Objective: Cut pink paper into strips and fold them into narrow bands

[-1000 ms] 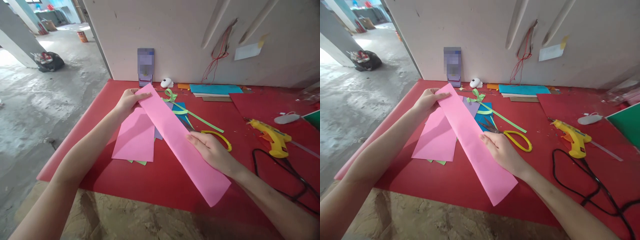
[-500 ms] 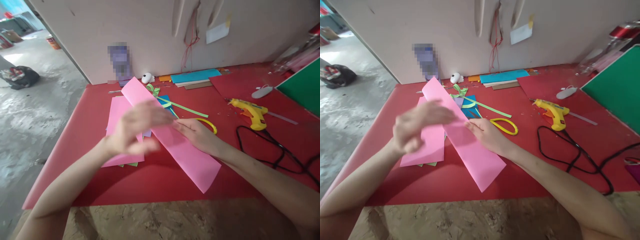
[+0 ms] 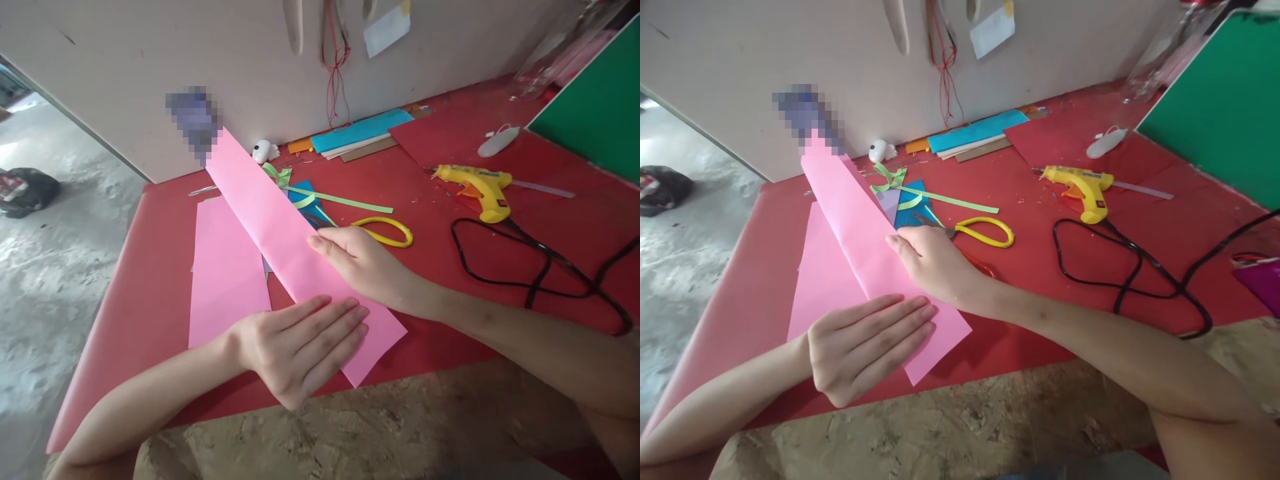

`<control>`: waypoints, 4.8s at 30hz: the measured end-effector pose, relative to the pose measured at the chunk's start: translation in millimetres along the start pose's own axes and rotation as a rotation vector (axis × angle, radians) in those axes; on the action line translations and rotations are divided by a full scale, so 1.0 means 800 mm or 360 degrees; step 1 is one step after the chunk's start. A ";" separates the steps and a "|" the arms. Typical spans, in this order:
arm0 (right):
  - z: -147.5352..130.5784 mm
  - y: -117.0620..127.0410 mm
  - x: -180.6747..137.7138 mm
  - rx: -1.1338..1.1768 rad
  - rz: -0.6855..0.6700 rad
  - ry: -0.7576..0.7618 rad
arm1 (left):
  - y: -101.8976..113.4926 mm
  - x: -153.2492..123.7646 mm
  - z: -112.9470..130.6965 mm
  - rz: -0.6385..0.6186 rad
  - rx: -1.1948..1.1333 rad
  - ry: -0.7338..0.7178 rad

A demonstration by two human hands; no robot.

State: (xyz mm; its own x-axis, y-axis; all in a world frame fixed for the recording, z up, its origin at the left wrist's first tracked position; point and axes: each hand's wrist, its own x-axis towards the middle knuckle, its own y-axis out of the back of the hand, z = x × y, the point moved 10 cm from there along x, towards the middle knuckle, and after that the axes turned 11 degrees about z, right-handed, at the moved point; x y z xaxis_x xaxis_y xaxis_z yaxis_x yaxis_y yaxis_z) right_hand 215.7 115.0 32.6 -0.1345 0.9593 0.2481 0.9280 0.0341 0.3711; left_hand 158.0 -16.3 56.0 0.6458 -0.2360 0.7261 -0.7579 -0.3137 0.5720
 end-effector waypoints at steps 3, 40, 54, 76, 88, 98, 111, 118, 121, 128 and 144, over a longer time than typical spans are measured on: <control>-0.001 0.000 0.000 -0.0011 0.0011 0.0001 | 0.000 0.003 0.002 -0.0028 0.0015 -0.0027; -0.038 0.065 -0.001 -0.0154 0.0652 0.0495 | -0.072 -0.059 -0.077 -0.0399 -0.1377 0.2220; -0.038 0.066 -0.001 -0.0244 0.0633 0.0386 | -0.081 -0.052 -0.061 -0.0556 -0.1575 0.2036; -0.023 0.066 0.007 -0.0169 0.0607 0.0317 | -0.073 -0.031 -0.052 -0.0422 -0.1614 0.1655; -0.026 0.070 0.010 -0.0199 0.0625 0.0393 | -0.086 -0.070 -0.082 -0.0543 -0.1769 0.2223; -0.027 0.059 0.003 -0.0241 0.0608 0.0423 | -0.096 -0.088 -0.074 -0.0275 -0.1859 0.2653; -0.030 0.056 0.001 -0.0193 0.0567 0.0406 | -0.087 -0.086 -0.094 -0.0109 -0.1836 0.2593; -0.044 0.056 -0.007 -0.0221 0.0602 0.0583 | -0.093 -0.086 -0.087 0.0017 -0.2096 0.2698; -0.045 0.056 -0.009 -0.0202 0.0618 0.0630 | -0.094 -0.089 -0.087 0.0039 -0.2149 0.2713; -0.048 0.056 -0.010 -0.0253 0.0637 0.0673 | -0.081 -0.092 -0.105 0.0275 -0.1897 0.2741; -0.041 0.055 -0.003 -0.0251 0.0572 0.0572 | -0.071 -0.097 -0.122 0.0169 -0.1617 0.2680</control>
State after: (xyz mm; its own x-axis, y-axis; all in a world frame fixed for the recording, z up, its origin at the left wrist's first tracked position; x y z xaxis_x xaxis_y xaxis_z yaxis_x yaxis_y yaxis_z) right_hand 245.2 104.7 77.9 0.0458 0.7455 0.6649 0.8775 -0.3481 0.3298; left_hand 141.7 109.3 3.9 0.3376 0.9411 -0.0204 -0.9404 0.3382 0.0347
